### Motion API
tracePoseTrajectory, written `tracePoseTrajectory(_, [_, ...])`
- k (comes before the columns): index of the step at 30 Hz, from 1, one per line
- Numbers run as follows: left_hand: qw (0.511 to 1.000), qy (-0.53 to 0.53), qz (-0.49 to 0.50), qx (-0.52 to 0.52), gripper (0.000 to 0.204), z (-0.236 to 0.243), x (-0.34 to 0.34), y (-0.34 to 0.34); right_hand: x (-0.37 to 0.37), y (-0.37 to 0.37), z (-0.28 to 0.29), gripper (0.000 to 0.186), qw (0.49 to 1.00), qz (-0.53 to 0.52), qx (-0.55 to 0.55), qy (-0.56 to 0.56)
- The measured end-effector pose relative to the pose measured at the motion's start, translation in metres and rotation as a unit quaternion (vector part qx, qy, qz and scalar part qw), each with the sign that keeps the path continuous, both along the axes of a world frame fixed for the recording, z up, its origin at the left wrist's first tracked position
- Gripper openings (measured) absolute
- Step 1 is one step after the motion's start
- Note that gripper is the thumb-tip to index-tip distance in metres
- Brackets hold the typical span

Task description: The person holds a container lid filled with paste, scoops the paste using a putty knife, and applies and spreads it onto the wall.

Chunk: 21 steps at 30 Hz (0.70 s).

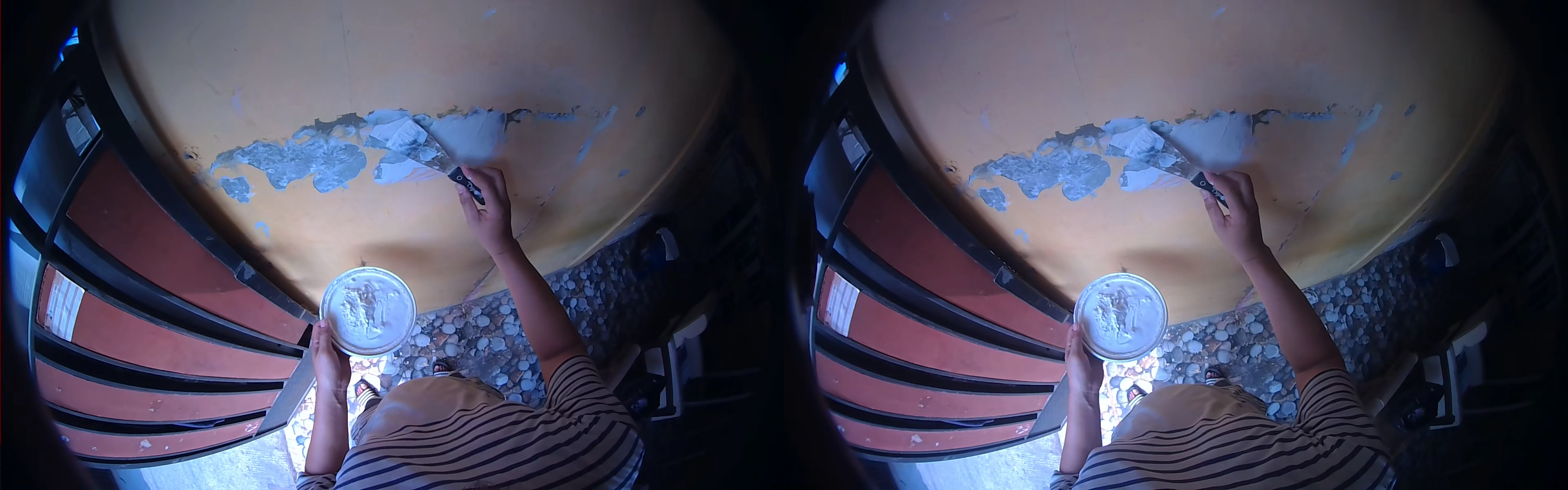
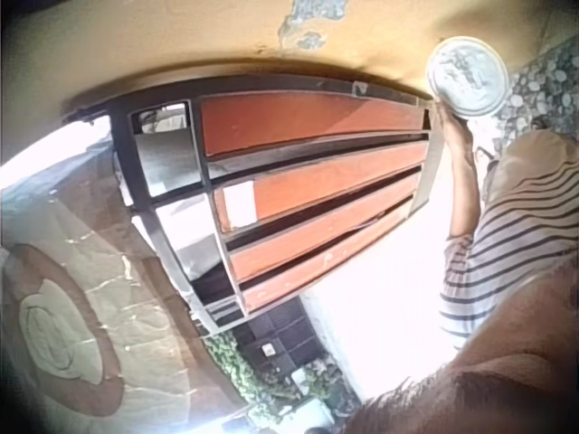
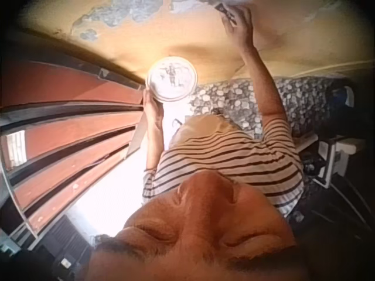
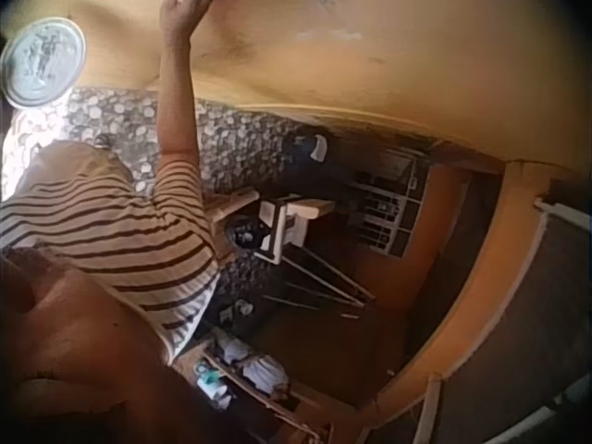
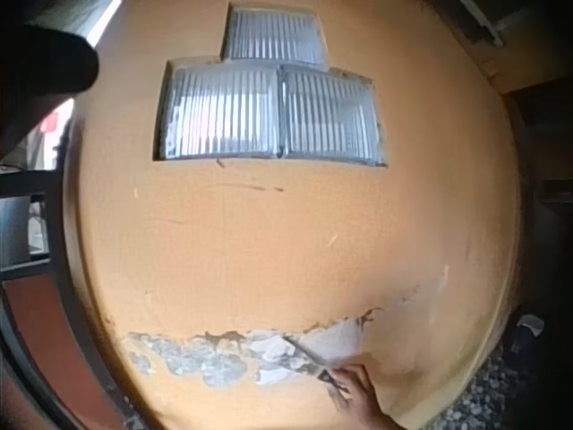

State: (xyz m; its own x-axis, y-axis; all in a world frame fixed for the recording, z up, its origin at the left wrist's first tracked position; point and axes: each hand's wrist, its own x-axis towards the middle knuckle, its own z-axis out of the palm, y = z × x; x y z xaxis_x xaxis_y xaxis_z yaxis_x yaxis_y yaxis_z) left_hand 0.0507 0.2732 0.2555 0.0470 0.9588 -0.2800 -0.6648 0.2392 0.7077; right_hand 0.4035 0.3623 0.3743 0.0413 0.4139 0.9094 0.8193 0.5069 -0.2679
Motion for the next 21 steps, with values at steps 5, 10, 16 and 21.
tracePoseTrajectory(5, [1.0, -0.013, 0.002, 0.013, 0.024, -0.005, 0.021, -0.004, 0.022, 0.002, 0.0, 0.041, 1.0, -0.012, 0.012, -0.015])
tracePoseTrajectory(10, [1.0, -0.009, -0.003, 0.009, 0.024, 0.008, 0.009, -0.004, 0.029, -0.013, -0.009, 0.039, 1.0, -0.019, -0.015, 0.011])
tracePoseTrajectory(16, [1.0, -0.012, 0.003, 0.007, 0.026, 0.012, 0.01, -0.002, 0.006, 0.004, 0.022, 0.039, 1.0, 0.005, 0.003, 0.001])
tracePoseTrajectory(21, [1.0, -0.009, 0.005, 0.015, 0.026, 0.017, 0.016, -0.003, 0.028, -0.008, -0.002, 0.039, 1.0, -0.017, -0.006, 0.018])
